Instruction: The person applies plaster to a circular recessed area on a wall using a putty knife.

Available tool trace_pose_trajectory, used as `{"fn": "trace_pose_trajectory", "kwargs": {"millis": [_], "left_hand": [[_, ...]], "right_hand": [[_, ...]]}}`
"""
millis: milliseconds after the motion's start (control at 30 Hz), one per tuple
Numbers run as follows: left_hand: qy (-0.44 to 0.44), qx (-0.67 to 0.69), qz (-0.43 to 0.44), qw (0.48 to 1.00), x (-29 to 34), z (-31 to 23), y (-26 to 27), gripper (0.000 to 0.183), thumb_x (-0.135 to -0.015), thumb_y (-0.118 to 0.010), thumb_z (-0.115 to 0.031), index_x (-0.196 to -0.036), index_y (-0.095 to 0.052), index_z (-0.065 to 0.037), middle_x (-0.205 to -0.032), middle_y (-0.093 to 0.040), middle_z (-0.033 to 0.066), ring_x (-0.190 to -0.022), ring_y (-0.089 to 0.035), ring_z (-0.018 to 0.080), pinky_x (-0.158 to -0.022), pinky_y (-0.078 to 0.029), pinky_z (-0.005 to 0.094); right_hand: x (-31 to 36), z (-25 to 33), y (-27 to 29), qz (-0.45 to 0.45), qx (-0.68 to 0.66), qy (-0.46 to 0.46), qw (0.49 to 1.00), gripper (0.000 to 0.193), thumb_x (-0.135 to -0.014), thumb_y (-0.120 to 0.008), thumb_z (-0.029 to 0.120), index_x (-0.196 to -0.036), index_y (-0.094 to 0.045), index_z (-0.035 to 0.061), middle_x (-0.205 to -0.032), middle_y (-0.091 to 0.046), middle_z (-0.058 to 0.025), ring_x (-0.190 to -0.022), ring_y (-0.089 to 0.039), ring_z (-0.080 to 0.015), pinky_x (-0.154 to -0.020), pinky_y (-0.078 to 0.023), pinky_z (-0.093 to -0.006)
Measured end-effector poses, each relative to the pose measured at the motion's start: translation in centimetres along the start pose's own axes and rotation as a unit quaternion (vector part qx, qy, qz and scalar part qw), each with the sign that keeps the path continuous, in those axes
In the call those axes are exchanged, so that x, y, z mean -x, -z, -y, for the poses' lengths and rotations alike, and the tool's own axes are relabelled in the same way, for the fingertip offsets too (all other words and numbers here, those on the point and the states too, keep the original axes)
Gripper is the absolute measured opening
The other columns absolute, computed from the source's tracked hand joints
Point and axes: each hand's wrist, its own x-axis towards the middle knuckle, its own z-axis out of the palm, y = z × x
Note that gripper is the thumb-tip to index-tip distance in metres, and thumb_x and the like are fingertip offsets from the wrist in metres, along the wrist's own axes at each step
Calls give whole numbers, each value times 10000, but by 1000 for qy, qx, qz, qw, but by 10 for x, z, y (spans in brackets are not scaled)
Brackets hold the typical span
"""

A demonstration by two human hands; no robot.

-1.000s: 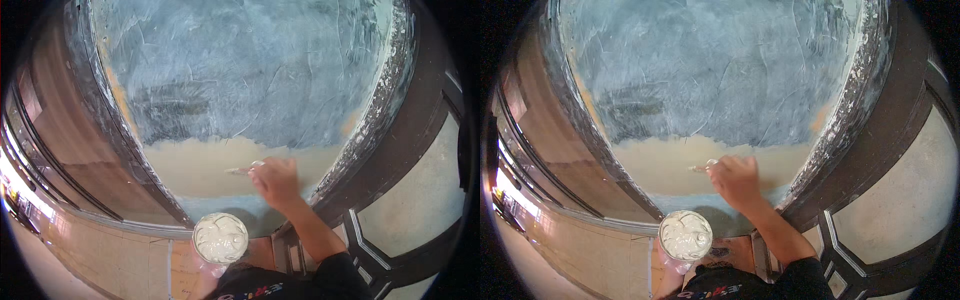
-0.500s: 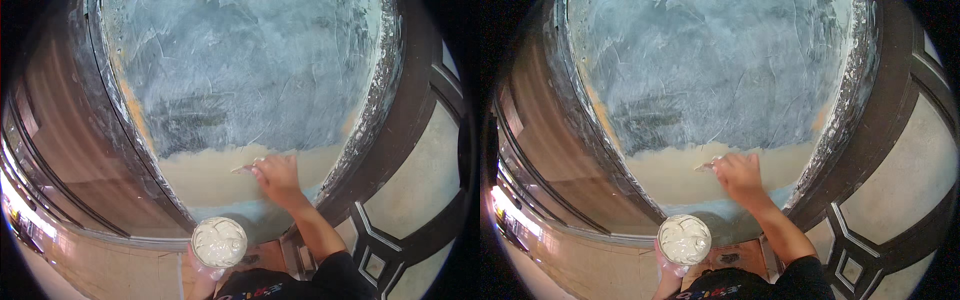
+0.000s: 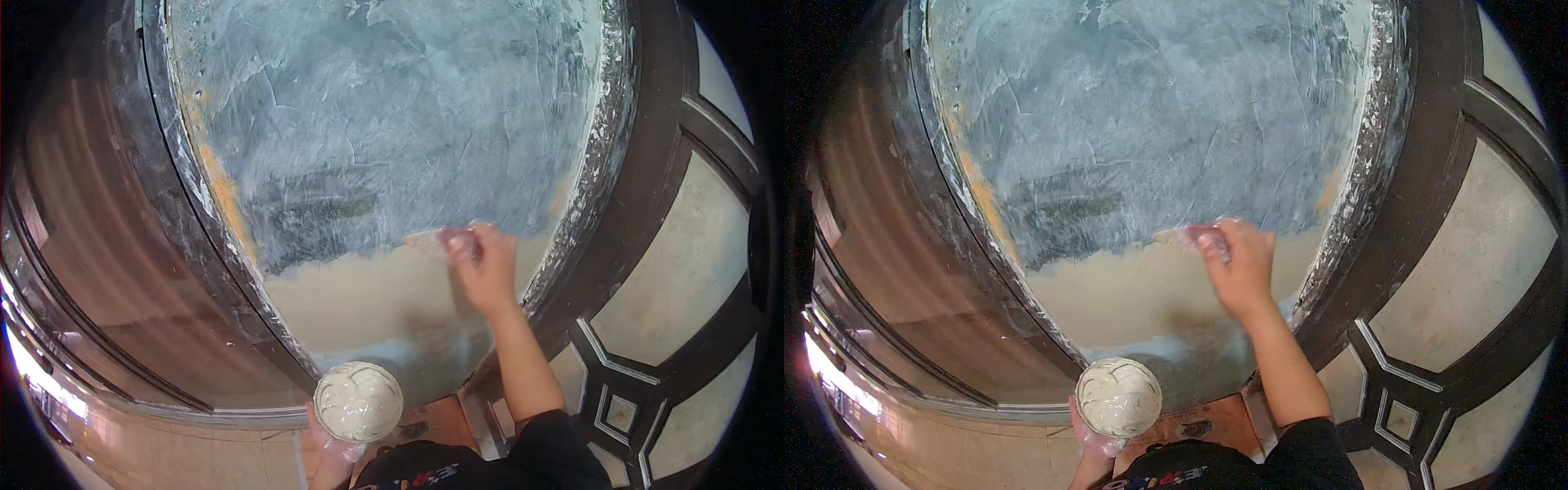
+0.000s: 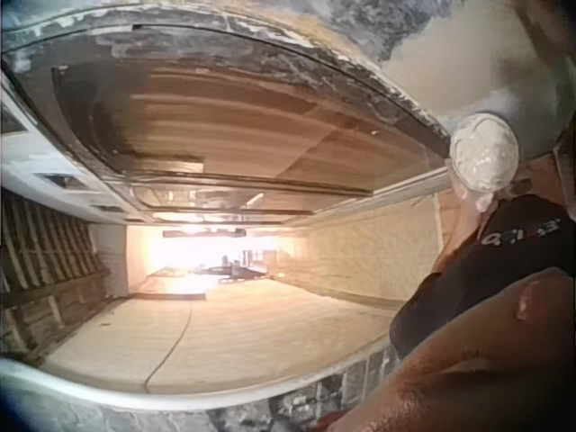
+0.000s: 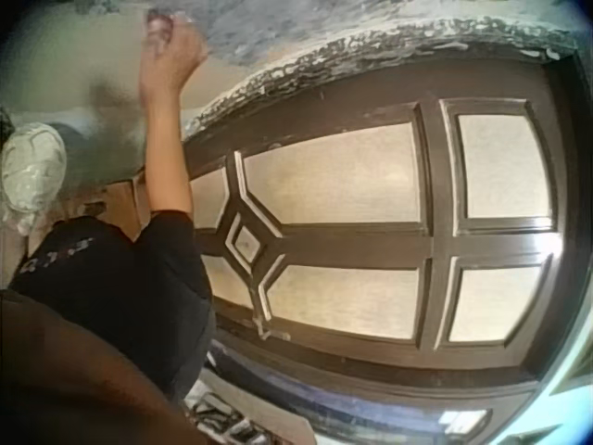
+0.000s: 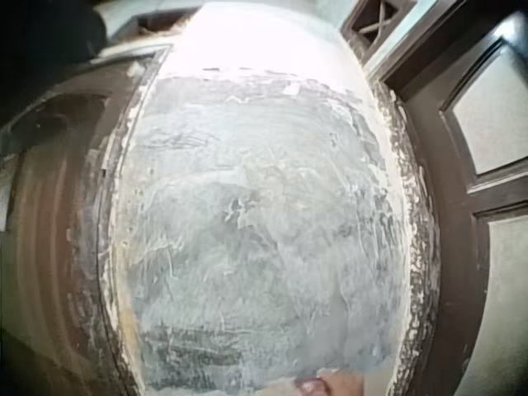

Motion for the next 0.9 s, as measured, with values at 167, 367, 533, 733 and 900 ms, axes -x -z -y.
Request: {"fn": "trace_pose_trajectory", "kwargs": {"millis": [167, 367, 533, 733, 900], "left_hand": [[-14, 14, -15, 1000, -3, -7, 5, 765, -939, -306, -656, -1494, -327, -130, -1516, -357, 155, -1335, -406, 411, -1077, -355, 595], [13, -18, -9, 1000, -4, -13, 10, 772, -938, -296, -665, -1494, -332, -131, -1517, -357, 148, -1339, -404, 400, -1081, -348, 590], [-1, -25, -5, 1000, -1, -20, 12, 770, -939, -287, -666, -1495, -332, -135, -1519, -357, 145, -1340, -403, 395, -1086, -341, 587], [-3, -62, -1, 998, -1, -21, 14, 772, -936, -261, -679, -1494, -341, -151, -1521, -360, 129, -1342, -402, 390, -1084, -343, 584], [17, -32, -11, 999, -1, -28, 26, 775, -926, -241, -699, -1499, -337, -187, -1524, -357, 127, -1347, -392, 403, -1077, -330, 614]], "right_hand": [[1, 15, 9, -5, -49, -63, 997, 252, -883, -641, 275, -1006, -632, 56, -948, -654, -103, -855, -579, -303, -825, -373, -413], [21, 13, -21, 139, 30, 86, 986, 190, -893, -635, 270, -988, -649, 106, -938, -649, -66, -878, -588, -262, -802, -335, -409], [-12, 34, -8, -61, -20, 25, 998, 166, -863, -667, 236, -990, -662, 129, -917, -655, -31, -837, -597, -241, -783, -342, -413], [27, 37, -42, 103, 23, 137, 985, 144, -846, -675, 231, -951, -672, 132, -854, -630, -7, -791, -583, -223, -766, -340, -412], [-14, 47, -19, -38, 65, 70, 995, 160, -853, -668, 255, -948, -667, 126, -842, -627, -13, -783, -573, -249, -763, -341, -415]]}}
